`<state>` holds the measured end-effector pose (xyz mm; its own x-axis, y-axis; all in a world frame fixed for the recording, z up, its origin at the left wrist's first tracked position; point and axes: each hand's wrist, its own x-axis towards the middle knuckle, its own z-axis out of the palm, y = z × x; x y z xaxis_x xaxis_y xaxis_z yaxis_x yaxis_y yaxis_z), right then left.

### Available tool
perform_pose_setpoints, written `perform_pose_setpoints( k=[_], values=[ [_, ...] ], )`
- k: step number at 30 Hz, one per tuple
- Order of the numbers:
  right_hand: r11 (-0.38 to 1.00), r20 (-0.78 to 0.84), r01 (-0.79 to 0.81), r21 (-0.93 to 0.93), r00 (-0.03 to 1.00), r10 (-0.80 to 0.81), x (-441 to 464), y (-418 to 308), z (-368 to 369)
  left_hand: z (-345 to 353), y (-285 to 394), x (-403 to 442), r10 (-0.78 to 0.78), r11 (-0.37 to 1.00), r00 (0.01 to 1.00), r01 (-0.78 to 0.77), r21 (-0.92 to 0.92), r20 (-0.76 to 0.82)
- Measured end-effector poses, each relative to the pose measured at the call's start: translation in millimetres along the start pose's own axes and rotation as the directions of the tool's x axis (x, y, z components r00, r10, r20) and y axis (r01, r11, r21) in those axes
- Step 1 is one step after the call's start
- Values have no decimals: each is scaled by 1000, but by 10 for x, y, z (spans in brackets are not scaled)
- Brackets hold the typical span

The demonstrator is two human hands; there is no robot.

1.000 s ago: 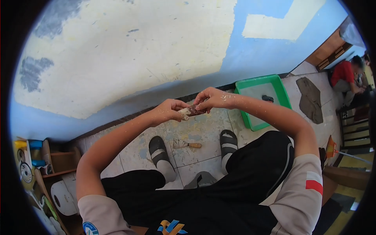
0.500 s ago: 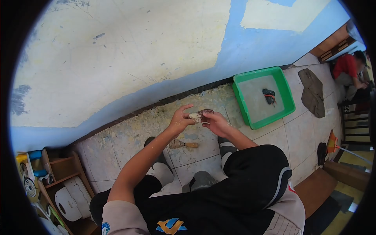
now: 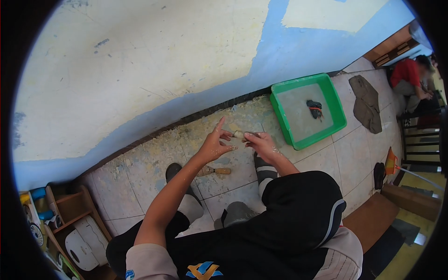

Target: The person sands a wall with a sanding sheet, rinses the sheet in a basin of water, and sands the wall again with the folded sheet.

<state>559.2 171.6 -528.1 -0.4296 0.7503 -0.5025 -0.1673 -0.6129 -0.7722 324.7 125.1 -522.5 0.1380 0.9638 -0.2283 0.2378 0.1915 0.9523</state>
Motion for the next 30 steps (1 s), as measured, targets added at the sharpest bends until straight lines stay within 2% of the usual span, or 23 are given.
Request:
perform_pose_setpoints(
  k=[2,4,6,7,8,9,10,11,12,13,14,17,19,20,22,23,24,25,26,27,28,29,30],
  values=[
    [898,-91,240,-369,952,-292,-12,-234,-294,-107,-11,-40,-24,995,997,16,95,80],
    [771,-203,276,-574,864,-461,6,-515,-777,-265,19,-88,-65,981,986,36,189,151],
    [524,-266,127,-842,747,-609,-23,-919,-1063,-452,143,-165,-27,936,953,-83,343,303],
    [524,-266,131,-841,745,-612,71,-984,-1243,-549,207,-214,-25,934,953,-86,347,302],
    [321,-209,5,-947,749,-629,230,-980,-1459,-635,276,-281,-35,893,931,-134,430,363],
    [93,-152,-121,-988,759,-633,360,-934,-1660,-731,373,-365,-51,842,906,-187,506,420],
    [85,-142,-114,-990,754,-641,435,-907,-1797,-874,598,-510,-123,783,871,-209,586,476],
    [-89,-3,-57,-994,855,-519,483,-797,-1927,-1022,817,-687,-208,718,828,-232,656,520],
    [-254,123,29,-967,925,-360,572,-672,-2107,-1130,934,-802,-204,720,835,-225,656,511],
    [-229,73,-34,-973,894,-443,797,-442,-2475,-1229,1023,-904,-276,684,820,-200,702,502],
    [-235,87,-23,-972,890,-447,781,-456,-2400,-1319,1094,-980,-347,639,801,-180,748,489],
    [-271,33,-84,-959,915,-403,711,-407,-2209,-1525,1247,-1176,-378,561,826,-157,813,419],
    [-470,-67,-241,-849,932,-357,820,-442,-2282,-1602,1206,-1235,-373,570,845,-117,813,383],
    [-471,-56,-236,-850,930,-364,833,-407,-2294,-1630,1185,-1242,-367,581,862,-82,810,350],
    [-214,92,-14,-977,873,-478,717,-331,-2243,-1641,1126,-1232,-312,612,889,-83,787,336],
    [-217,94,-15,-976,871,-482,730,-349,-2230,-1632,1092,-1244,-259,649,907,-90,755,331],
    [-151,35,-62,-987,821,-570,829,-271,-2369,-1626,1102,-1259,-253,647,909,-96,756,332],
    [-80,-26,-102,-992,761,-649,861,-297,-2370,-1622,1119,-1272,-275,626,893,-114,772,355],
    [-79,-27,-103,-991,757,-653,874,-300,-2371,-1627,1138,-1288,-301,604,876,-131,786,378],
    [298,-207,-34,-954,793,-572,817,-369,-2256,-1621,1150,-1303,-297,606,876,-135,784,381],
    [634,-342,7,-774,837,-428,748,-400,-2197,-1604,1152,-1333,-307,642,881,-88,762,361],
    [632,-346,5,-775,834,-430,682,-437,-2132,-1599,1150,-1357,-317,673,885,-43,738,341],
    [836,-397,95,-541,847,-353,635,-471,-2098,-1603,1129,-1379,-310,675,886,-50,736,345]
  ],
)
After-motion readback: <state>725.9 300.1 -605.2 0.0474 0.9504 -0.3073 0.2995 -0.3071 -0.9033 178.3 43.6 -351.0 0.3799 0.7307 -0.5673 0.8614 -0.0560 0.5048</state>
